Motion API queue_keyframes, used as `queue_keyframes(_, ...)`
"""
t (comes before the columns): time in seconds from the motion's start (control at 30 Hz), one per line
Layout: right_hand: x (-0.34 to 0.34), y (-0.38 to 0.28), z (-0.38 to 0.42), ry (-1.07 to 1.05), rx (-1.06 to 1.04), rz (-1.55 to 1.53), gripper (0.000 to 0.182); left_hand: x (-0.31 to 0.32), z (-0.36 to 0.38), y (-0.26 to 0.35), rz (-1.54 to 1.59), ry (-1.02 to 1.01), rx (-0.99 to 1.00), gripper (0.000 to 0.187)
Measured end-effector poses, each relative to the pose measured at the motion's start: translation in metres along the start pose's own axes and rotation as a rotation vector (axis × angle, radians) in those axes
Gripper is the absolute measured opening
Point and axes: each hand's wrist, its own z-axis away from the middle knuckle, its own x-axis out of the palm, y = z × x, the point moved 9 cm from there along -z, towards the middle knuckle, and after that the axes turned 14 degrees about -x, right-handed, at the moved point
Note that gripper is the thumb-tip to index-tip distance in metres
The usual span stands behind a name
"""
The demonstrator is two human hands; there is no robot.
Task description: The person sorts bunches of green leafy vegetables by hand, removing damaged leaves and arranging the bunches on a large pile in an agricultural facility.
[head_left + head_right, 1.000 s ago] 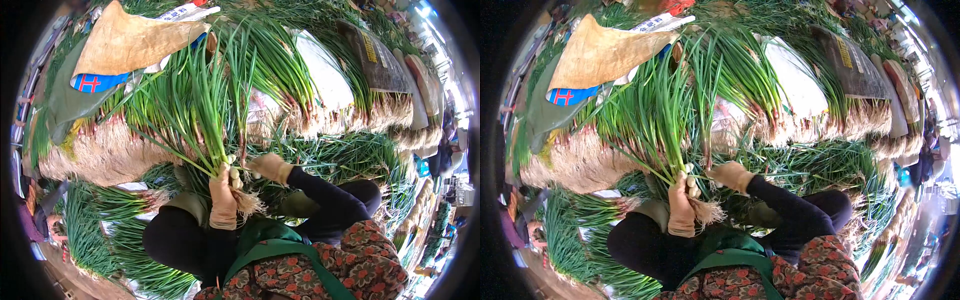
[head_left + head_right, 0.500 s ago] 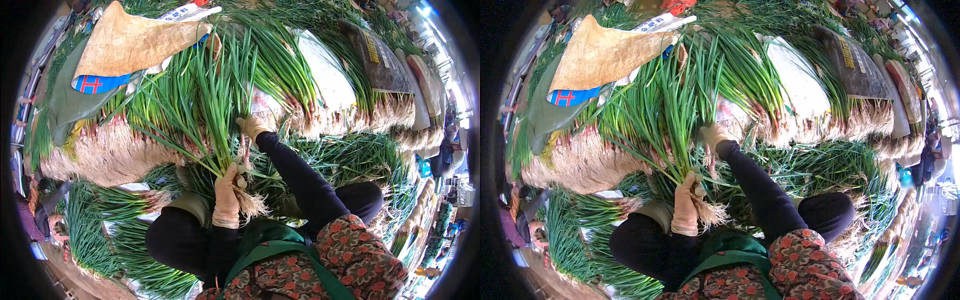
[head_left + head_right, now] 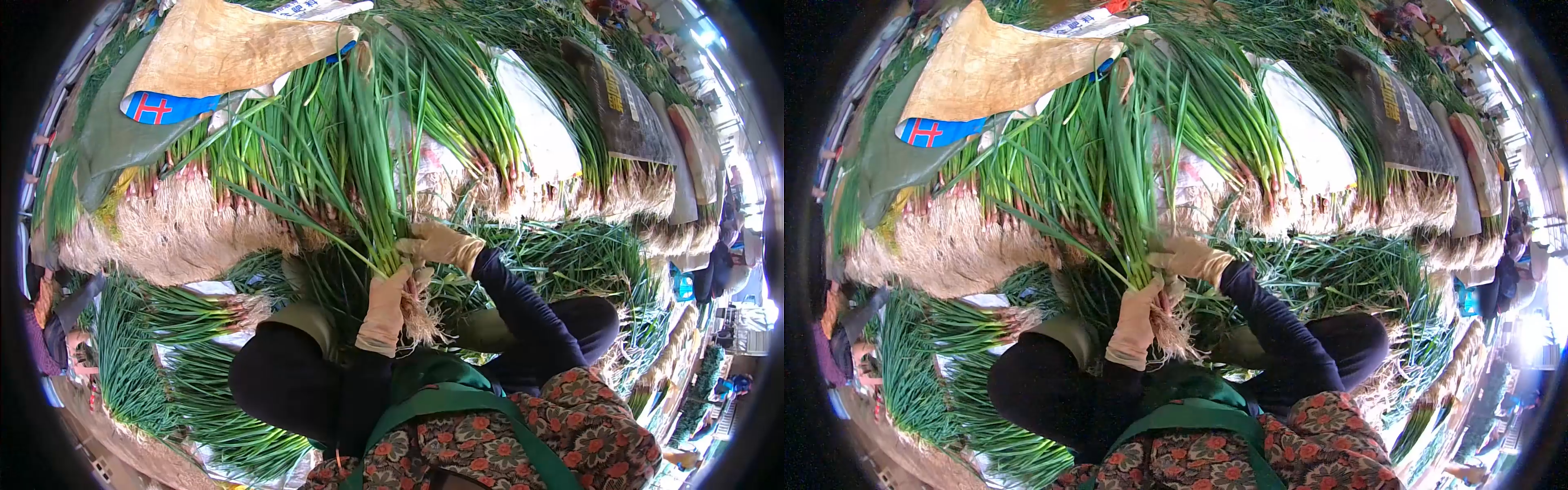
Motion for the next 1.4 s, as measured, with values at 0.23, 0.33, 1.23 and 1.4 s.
queue_keyframes(0.23,0.032,0.054,0.013,0.669,0.142,-0.787,0.016,0.009,0.008,0.005,0.058,0.175,0.185,0.011)
queue_keyframes(0.33,0.052,0.115,0.002,0.499,-0.074,0.896,0.014,0.010,0.018,0.001,0.019,0.189,0.112,0.013)
queue_keyframes(1.23,-0.027,-0.013,0.068,0.434,-0.030,0.271,0.038,0.013,0.000,-0.016,-0.282,0.123,0.187,0.018)
queue_keyframes(1.4,-0.020,-0.017,0.058,0.286,0.038,0.382,0.035,-0.010,-0.006,-0.017,-0.216,0.109,0.114,0.031)
